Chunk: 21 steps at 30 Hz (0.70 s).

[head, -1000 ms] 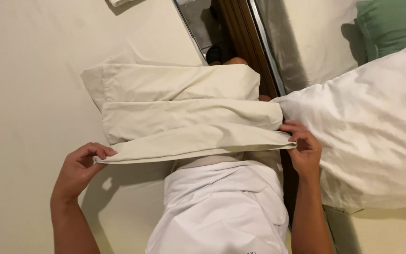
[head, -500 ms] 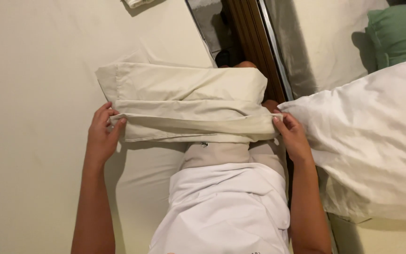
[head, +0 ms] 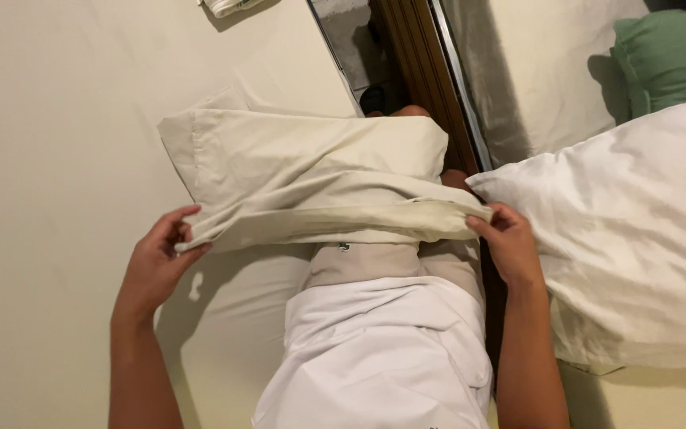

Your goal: The person removes a pillow from a patterned pillowcase, folds the pillowcase neatly, and places it on the bed. Then, the person picks up a folded white sheet and folds it further before placing it on the bed.

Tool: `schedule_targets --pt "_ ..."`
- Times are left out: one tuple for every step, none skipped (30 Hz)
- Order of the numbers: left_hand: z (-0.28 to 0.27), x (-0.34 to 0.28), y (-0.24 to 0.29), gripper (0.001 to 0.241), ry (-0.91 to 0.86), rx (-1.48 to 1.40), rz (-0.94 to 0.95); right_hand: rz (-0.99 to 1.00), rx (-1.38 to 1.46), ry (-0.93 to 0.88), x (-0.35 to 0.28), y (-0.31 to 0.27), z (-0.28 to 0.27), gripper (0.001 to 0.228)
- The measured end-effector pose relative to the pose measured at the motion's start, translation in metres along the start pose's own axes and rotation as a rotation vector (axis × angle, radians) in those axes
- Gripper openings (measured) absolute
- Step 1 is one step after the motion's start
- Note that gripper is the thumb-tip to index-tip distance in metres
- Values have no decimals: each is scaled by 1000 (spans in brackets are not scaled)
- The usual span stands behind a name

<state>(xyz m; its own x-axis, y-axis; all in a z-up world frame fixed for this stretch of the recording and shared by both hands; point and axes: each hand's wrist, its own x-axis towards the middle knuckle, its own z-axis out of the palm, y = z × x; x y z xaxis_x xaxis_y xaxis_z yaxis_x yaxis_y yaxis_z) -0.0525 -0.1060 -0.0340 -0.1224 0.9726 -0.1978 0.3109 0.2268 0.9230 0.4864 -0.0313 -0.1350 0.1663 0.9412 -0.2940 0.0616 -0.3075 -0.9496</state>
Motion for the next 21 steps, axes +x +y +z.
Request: schedule_targets --pt "-4 -6 5 62 0 0 -2 2 -1 -1 -3 2 -7 27" --pt "-8 -11 10 43 -39 62 33 -101 37 0 -6 3 -15 27" --pt "-13 -18 15 24 -79 124 66 -201 74 2 -10 6 -22 28" --pt "-17 -24 19 24 -80 124 63 -198 73 1 -15 5 -32 28" --pt "-22 -29 23 25 -80 156 -110 -256 117 -98 -20 5 -40 21" --pt "-26 -34 27 27 -80 189 -284 -313 162 -197 -25 4 -49 19" --pt "-28 -39 27 27 -82 190 -285 -311 162 -195 -30 0 -49 19" --pt "-29 -44 26 22 -76 147 -227 -387 133 -191 -34 -4 -50 18" --pt "-30 -49 25 18 -71 103 -169 -462 101 -185 -39 -9 -50 20" --pt "-29 -52 25 18 -74 103 -170 -461 100 -183 -45 -9 -53 20" --pt "-27 -56 25 15 -35 131 -181 -395 122 -182 -51 -8 -56 25" --pt "-26 -59 26 15 4 160 -191 -330 144 -181 -58 -8 -59 39" --pt "-24 -62 22 15 1 160 -191 -329 144 -178 -62 -9 -60 39" --pt "-23 -65 19 19 14 169 -131 -265 86 -166 -67 -10 -62 55" --pt "-22 -67 16 22 28 178 -69 -203 28 -154 -71 -12 -62 72" --pt "-22 -67 15 22 27 177 -67 -205 28 -152 -73 -19 -60 72" --pt "-22 -68 15 22 34 196 -51 -262 -22 -191 -74 -27 -57 45" --pt "-22 -68 14 21 42 214 -35 -320 -72 -229 -76 -35 -55 18" --pt "-23 -65 13 21 43 213 -30 -325 -72 -228 -72 -41 -53 18" --pt "-25 -62 12 20 82 132 37 -375 -46 -200 -68 -47 -51 16" --pt "-27 -59 12 22 124 51 105 -428 -19 -174 -64 -53 -49 15"
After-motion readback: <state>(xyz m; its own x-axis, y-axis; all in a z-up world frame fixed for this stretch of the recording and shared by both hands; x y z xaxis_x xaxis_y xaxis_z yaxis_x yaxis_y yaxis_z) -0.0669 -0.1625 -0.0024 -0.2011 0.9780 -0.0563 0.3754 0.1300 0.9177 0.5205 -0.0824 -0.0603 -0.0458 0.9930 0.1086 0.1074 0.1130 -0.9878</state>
